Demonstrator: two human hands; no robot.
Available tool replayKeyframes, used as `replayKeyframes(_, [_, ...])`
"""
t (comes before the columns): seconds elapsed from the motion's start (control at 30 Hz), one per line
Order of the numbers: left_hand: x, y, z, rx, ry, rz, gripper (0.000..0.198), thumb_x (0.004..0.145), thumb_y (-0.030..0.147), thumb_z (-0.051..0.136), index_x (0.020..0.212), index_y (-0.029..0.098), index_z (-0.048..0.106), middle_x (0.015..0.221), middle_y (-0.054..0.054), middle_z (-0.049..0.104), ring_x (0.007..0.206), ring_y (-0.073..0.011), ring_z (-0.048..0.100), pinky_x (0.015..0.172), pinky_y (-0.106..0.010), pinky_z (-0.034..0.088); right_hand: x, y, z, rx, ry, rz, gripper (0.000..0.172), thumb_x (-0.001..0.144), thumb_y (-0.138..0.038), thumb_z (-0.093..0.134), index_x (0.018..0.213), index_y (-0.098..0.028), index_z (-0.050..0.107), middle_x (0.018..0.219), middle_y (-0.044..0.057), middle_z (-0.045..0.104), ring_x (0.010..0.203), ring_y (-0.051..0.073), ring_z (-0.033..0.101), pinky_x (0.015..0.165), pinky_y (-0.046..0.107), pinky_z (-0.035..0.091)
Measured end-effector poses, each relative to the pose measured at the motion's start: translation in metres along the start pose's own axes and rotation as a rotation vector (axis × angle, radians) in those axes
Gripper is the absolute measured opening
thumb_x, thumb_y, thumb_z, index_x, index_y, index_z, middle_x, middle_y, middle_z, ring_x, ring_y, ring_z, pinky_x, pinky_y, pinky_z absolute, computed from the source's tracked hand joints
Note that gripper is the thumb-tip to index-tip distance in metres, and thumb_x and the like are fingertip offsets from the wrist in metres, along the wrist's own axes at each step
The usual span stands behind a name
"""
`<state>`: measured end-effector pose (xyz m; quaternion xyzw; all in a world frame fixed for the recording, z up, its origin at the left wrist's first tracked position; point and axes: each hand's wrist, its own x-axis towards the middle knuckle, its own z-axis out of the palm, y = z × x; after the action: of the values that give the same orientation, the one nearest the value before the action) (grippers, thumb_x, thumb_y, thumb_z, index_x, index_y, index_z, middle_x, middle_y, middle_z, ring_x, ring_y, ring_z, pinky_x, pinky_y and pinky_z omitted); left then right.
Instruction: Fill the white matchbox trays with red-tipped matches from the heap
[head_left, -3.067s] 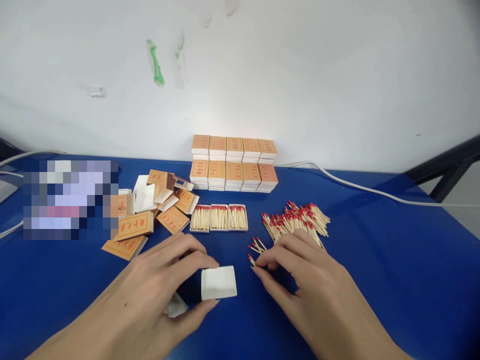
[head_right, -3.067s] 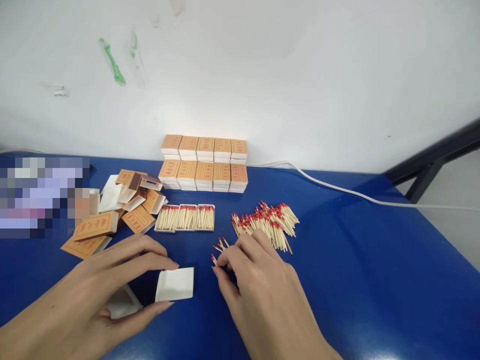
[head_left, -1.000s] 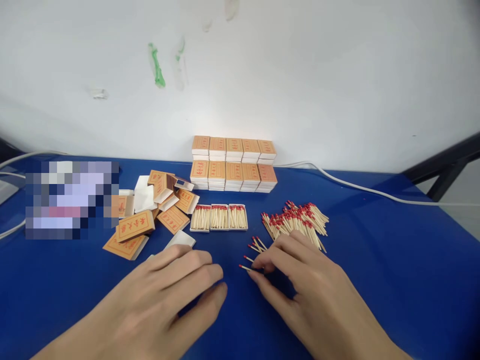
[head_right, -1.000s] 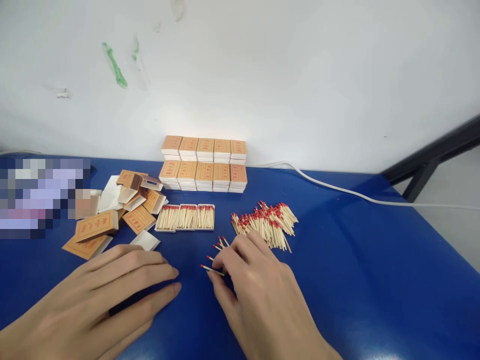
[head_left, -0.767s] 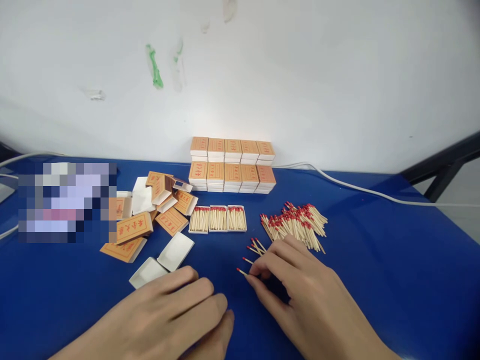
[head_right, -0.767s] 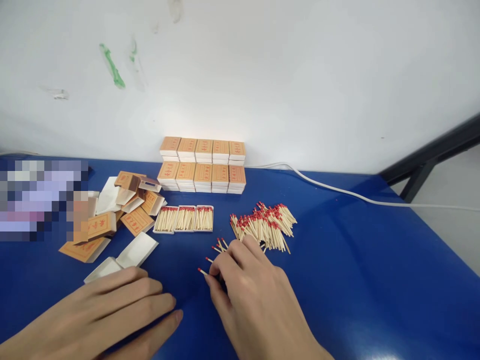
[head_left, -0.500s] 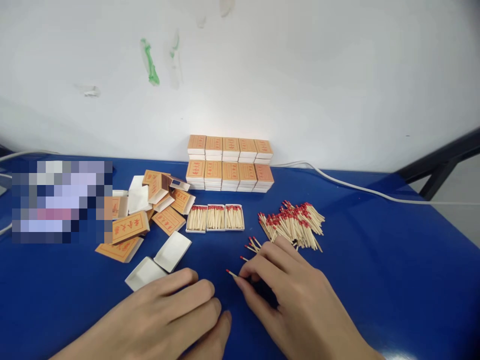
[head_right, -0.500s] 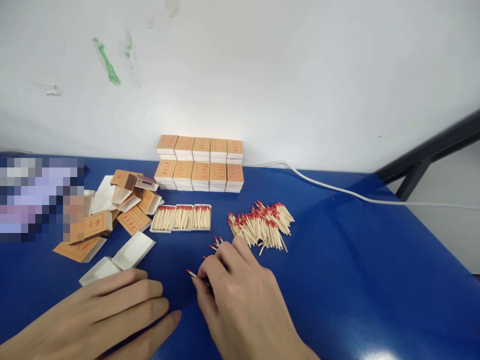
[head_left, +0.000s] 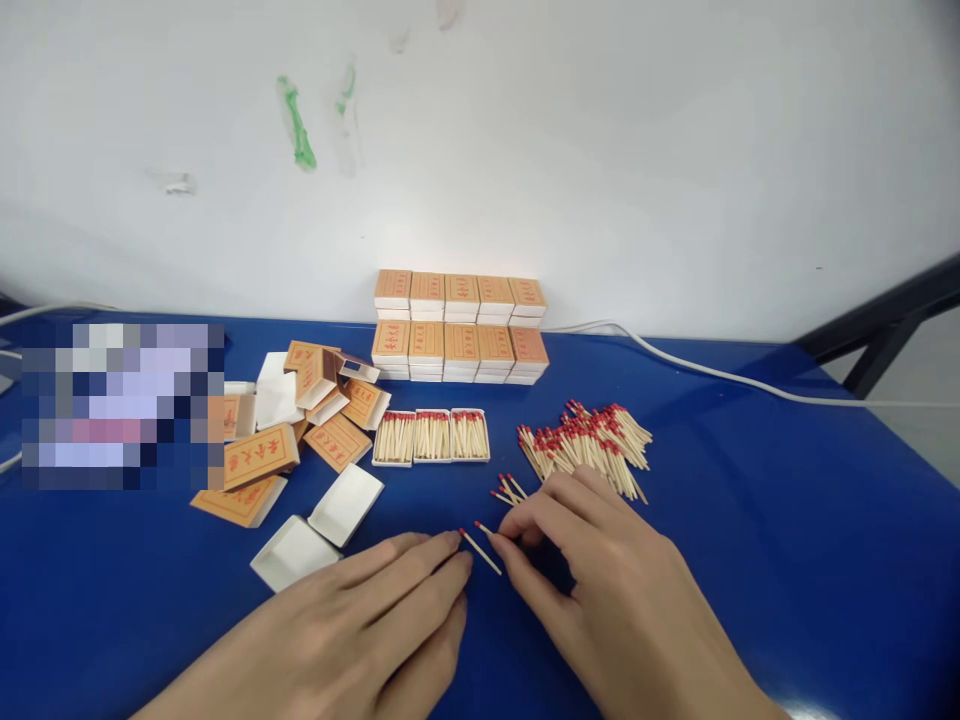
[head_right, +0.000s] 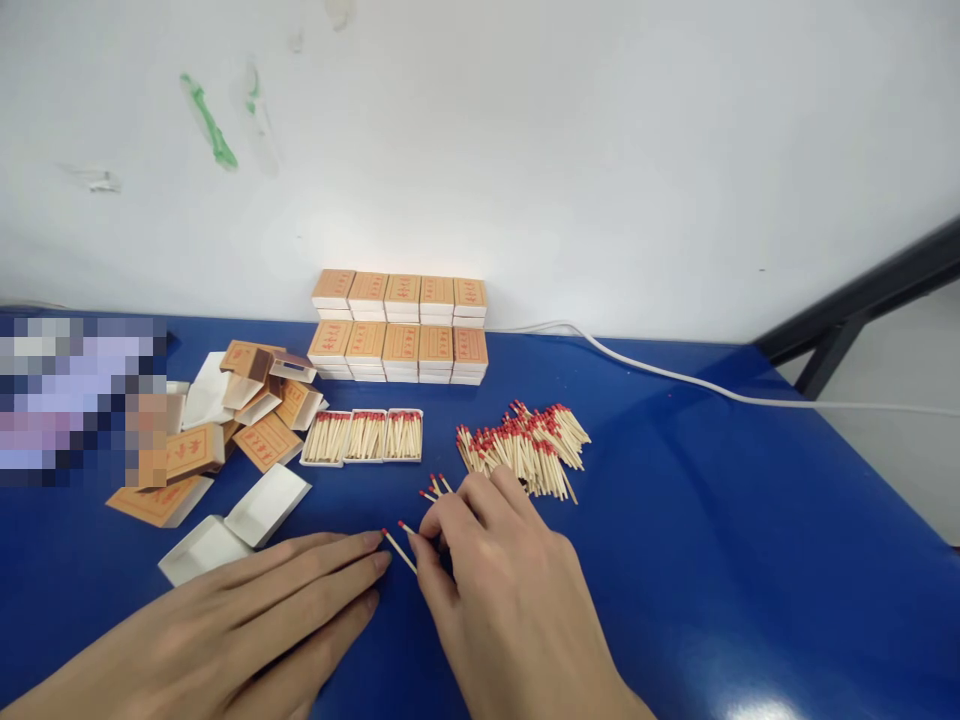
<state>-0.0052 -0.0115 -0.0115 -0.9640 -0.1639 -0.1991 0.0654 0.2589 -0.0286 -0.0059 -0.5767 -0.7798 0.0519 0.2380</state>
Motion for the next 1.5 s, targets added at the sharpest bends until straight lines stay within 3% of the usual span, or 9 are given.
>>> replayKeyframes(0.23, [0.007, 0.003, -0.001, -0.011, -0.020, -0.019, 0.041, 0.120, 0.017, 0.041, 0.141, 0.011, 0.076, 0.153, -0.008, 0.077, 0.148, -0.0247, 0.067, 0.147, -0.040, 0.019, -0.002, -0.004, 0.001, -0.014, 0.002, 0.023, 0.020, 0.103, -0.020, 0.075, 0.086, -0.027, 0.068, 0.086, 0.001, 0.074, 0.087, 0.027, 0.076, 0.063, 0.036, 0.059])
replayKeyframes(0.4, [0.012, 0.002, -0.002, 0.001, -0.026, -0.040, 0.046, 0.123, 0.020, 0.034, 0.140, 0.013, 0.076, 0.151, -0.005, 0.079, 0.146, -0.0200, 0.070, 0.147, -0.037, 0.014, 0.001, -0.006, 0.003, -0.023, 0.007, 0.021, 0.020, 0.103, -0.021, 0.074, 0.086, -0.027, 0.066, 0.085, 0.001, 0.073, 0.085, 0.026, 0.076, 0.059, 0.035, 0.055])
replayKeyframes(0.77, [0.015, 0.001, -0.003, -0.010, -0.033, -0.050, 0.046, 0.122, 0.020, 0.035, 0.141, 0.013, 0.076, 0.152, -0.005, 0.078, 0.147, -0.0186, 0.070, 0.147, -0.036, 0.015, -0.001, -0.008, 0.002, 0.029, 0.006, 0.040, 0.022, 0.108, -0.025, 0.067, 0.086, -0.028, 0.068, 0.085, 0.001, 0.074, 0.084, 0.025, 0.076, 0.062, 0.036, 0.057])
replayKeyframes(1.07, [0.014, 0.001, -0.006, 0.004, -0.026, -0.035, 0.050, 0.123, 0.017, 0.031, 0.139, 0.011, 0.077, 0.150, -0.009, 0.079, 0.147, -0.0230, 0.070, 0.137, -0.038, 0.044, 0.009, 0.003, -0.012, -0.090, 0.129, 0.123, 0.017, 0.103, -0.027, 0.068, 0.087, -0.028, 0.069, 0.083, 0.000, 0.075, 0.077, 0.023, 0.075, 0.056, 0.033, 0.052])
replayKeyframes(1.5, [0.015, -0.001, -0.007, 0.034, -0.009, -0.025, 0.049, 0.123, 0.017, 0.030, 0.136, 0.012, 0.078, 0.146, -0.007, 0.081, 0.143, -0.0217, 0.073, 0.140, -0.037, 0.035, 0.005, 0.002, -0.008, -0.076, 0.101, 0.084, 0.022, 0.103, -0.023, 0.069, 0.082, -0.028, 0.069, 0.080, 0.000, 0.072, 0.078, 0.024, 0.073, 0.052, 0.033, 0.049])
